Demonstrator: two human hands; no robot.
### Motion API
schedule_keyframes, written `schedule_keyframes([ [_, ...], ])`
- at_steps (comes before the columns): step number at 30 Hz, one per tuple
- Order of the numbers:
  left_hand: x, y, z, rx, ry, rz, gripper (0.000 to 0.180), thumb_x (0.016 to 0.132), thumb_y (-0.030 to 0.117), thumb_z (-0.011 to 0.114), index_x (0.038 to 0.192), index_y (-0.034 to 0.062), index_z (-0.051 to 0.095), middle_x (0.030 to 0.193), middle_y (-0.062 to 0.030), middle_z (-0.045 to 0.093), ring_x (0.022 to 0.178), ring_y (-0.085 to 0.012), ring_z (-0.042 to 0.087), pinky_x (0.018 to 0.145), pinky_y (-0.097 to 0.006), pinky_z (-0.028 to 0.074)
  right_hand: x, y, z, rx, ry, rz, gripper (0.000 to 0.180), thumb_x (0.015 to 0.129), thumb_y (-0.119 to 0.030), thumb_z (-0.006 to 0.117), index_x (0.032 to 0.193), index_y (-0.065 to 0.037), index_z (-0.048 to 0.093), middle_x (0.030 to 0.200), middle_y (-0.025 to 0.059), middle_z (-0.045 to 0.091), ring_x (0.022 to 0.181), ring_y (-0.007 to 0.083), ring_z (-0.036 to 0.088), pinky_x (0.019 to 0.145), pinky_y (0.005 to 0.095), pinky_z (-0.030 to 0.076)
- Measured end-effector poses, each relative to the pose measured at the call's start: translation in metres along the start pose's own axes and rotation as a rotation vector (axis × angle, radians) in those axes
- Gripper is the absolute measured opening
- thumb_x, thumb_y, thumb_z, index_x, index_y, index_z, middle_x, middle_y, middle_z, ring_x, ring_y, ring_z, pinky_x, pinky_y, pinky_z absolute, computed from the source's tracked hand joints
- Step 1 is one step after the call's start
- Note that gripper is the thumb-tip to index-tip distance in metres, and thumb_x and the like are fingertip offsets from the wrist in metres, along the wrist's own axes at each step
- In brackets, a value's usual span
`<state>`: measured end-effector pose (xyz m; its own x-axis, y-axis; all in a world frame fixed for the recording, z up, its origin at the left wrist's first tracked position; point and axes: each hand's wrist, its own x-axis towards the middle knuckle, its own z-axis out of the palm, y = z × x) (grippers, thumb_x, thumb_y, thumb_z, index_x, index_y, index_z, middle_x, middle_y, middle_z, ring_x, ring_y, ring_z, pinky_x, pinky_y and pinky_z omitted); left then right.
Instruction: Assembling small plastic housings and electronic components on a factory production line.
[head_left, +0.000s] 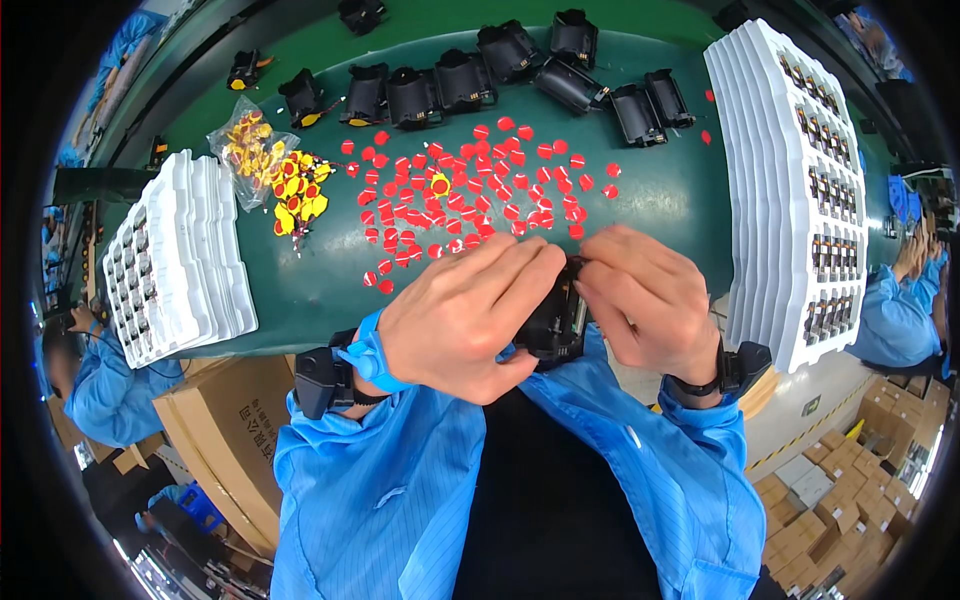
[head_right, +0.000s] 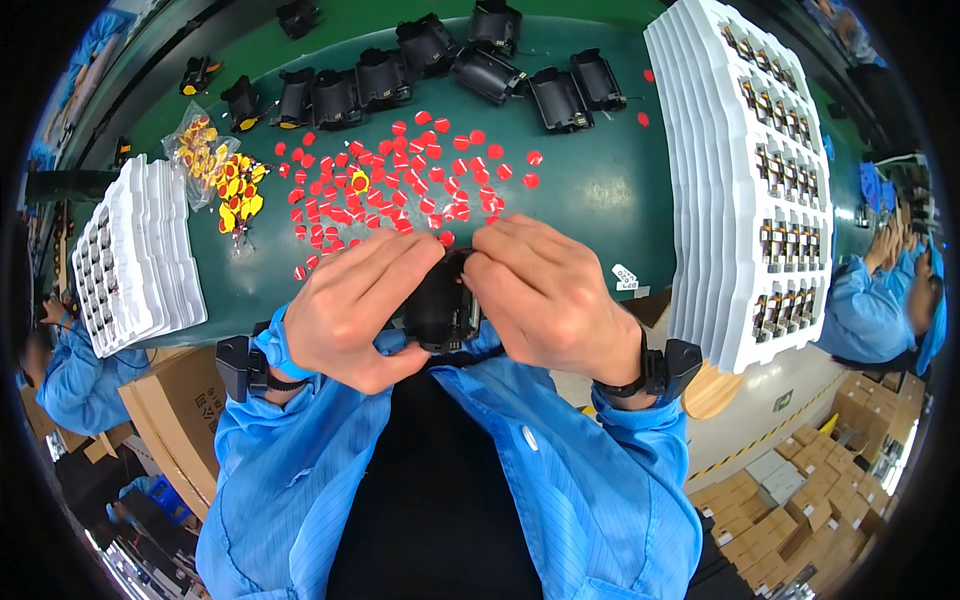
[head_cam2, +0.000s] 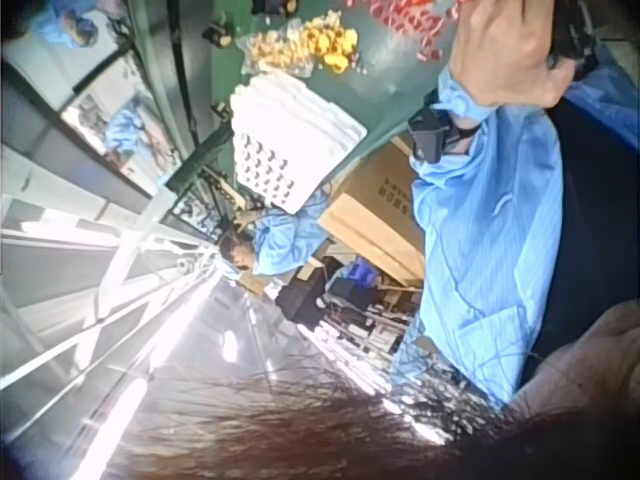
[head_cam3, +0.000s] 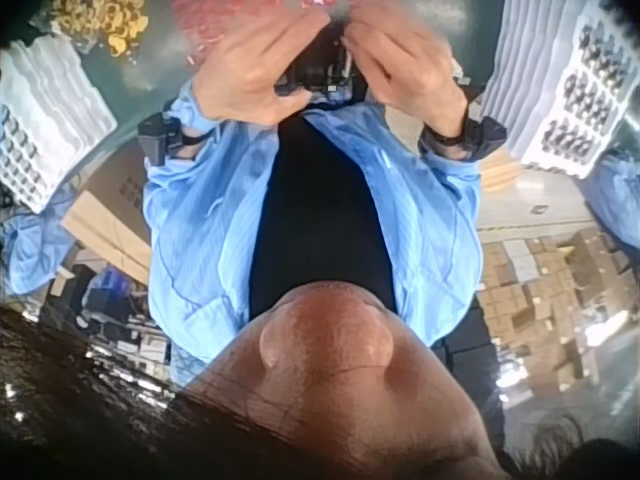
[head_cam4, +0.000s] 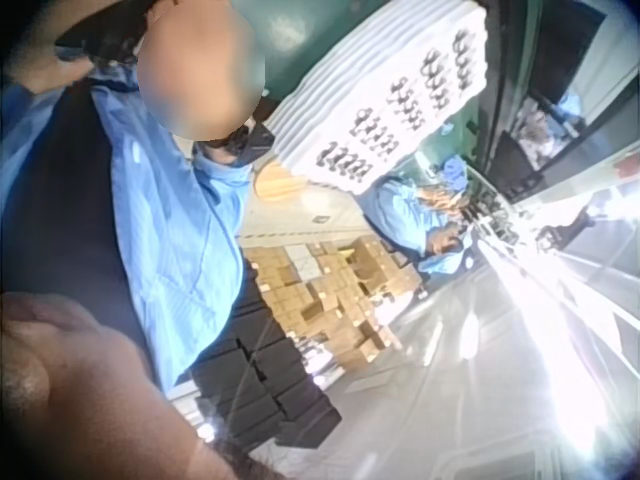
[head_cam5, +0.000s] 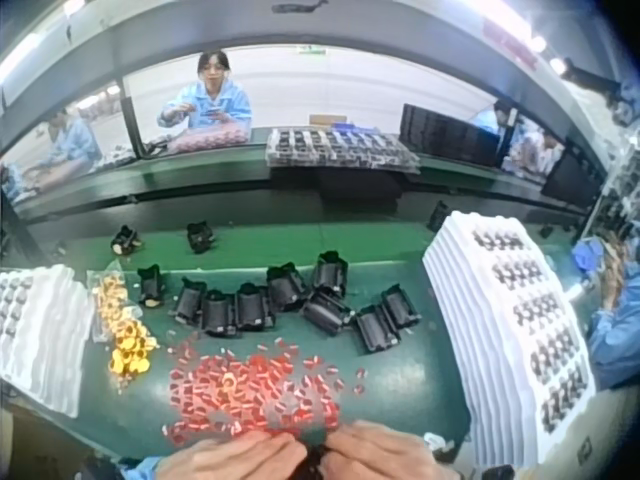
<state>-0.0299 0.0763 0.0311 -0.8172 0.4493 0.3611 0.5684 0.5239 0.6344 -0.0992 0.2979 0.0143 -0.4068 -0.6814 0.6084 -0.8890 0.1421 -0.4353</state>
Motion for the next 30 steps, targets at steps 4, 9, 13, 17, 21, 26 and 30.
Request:
schedule_keyframes([
  [4, -0.001, 0.000, 0.001, 0.129, 0.073, 0.016, 0.071, 0.051, 0.012, 0.076, 0.115, -0.0149, 0.059, 0.108, -0.0294, 0.064, 0.091, -0.0442, 0.065, 0.082, -0.045, 0.055, 0.012, -0.015, 0.001, 0.114, 0.081, 0.456, 0.014, 0.077, 0.003, 0.075, 0.086, 0.001, 0.064, 0.073, 0.0097, 0.060, 0.060, 0.0241, 0.061, 0.053, 0.0331, 0.049],
  [9, 0.000, -0.002, 0.004, 0.212, 0.103, 0.027, 0.070, 0.052, 0.012, 0.075, 0.114, -0.0153, 0.059, 0.107, -0.0289, 0.065, 0.088, -0.0421, 0.066, 0.076, -0.044, 0.056, -0.004, -0.017, 0.013, 0.266, -0.072, 0.608, 0.016, 0.084, 0.001, 0.071, 0.077, 0.000, 0.056, 0.061, 0.0121, 0.053, 0.050, 0.0271, 0.051, 0.047, 0.0368, 0.037],
  [13, 0.000, -0.006, 0.003, 0.242, 0.068, 0.093, 0.075, 0.051, 0.016, 0.075, 0.117, -0.0149, 0.056, 0.111, -0.0279, 0.062, 0.086, -0.0347, 0.061, 0.062, -0.039, 0.057, 0.002, -0.012, 0.010, 0.291, -0.063, 0.567, 0.020, 0.085, 0.001, 0.067, 0.073, 0.001, 0.052, 0.059, 0.0153, 0.051, 0.049, 0.0329, 0.049, 0.047, 0.0412, 0.035],
  [17, -0.001, -0.007, 0.004, 0.230, 0.074, 0.097, 0.075, 0.052, 0.016, 0.076, 0.117, -0.0150, 0.057, 0.112, -0.0286, 0.062, 0.087, -0.0343, 0.062, 0.061, -0.037, 0.057, 0.004, -0.013, 0.007, 0.313, -0.148, 0.582, 0.020, 0.085, -0.001, 0.068, 0.072, 0.001, 0.052, 0.058, 0.0157, 0.051, 0.048, 0.0335, 0.049, 0.047, 0.0417, 0.035],
  [21, -0.004, -0.005, 0.006, 0.266, 0.076, 0.071, 0.077, 0.051, 0.016, 0.076, 0.119, -0.0132, 0.057, 0.114, -0.0298, 0.061, 0.091, -0.0362, 0.063, 0.060, -0.037, 0.057, 0.002, -0.018, 0.028, 0.184, 0.027, 0.545, 0.021, 0.086, -0.002, 0.069, 0.073, 0.001, 0.053, 0.057, 0.0141, 0.051, 0.047, 0.0300, 0.051, 0.045, 0.0383, 0.035],
  [26, -0.003, -0.019, 0.015, -0.060, 0.167, -0.040, 0.078, 0.062, 0.016, 0.082, 0.129, -0.0094, 0.054, 0.119, -0.0289, 0.061, 0.103, -0.0426, 0.064, 0.080, -0.043, 0.057, -0.011, -0.011, 0.035, 0.377, 0.108, 0.720, 0.014, 0.091, -0.004, 0.066, 0.080, 0.002, 0.059, 0.059, 0.0131, 0.053, 0.048, 0.0238, 0.054, 0.046, 0.0346, 0.036],
  [30, -0.010, -0.021, 0.020, -0.281, 0.228, -0.292, 0.058, 0.077, 0.011, 0.078, 0.128, -0.0055, 0.055, 0.107, -0.0231, 0.067, 0.092, -0.0384, 0.068, 0.081, -0.041, 0.055, -0.007, -0.018, 0.030, 0.381, 0.121, 0.770, 0.010, 0.093, -0.002, 0.060, 0.085, 0.004, 0.060, 0.061, 0.0143, 0.054, 0.050, 0.0265, 0.054, 0.050, 0.0345, 0.039],
])
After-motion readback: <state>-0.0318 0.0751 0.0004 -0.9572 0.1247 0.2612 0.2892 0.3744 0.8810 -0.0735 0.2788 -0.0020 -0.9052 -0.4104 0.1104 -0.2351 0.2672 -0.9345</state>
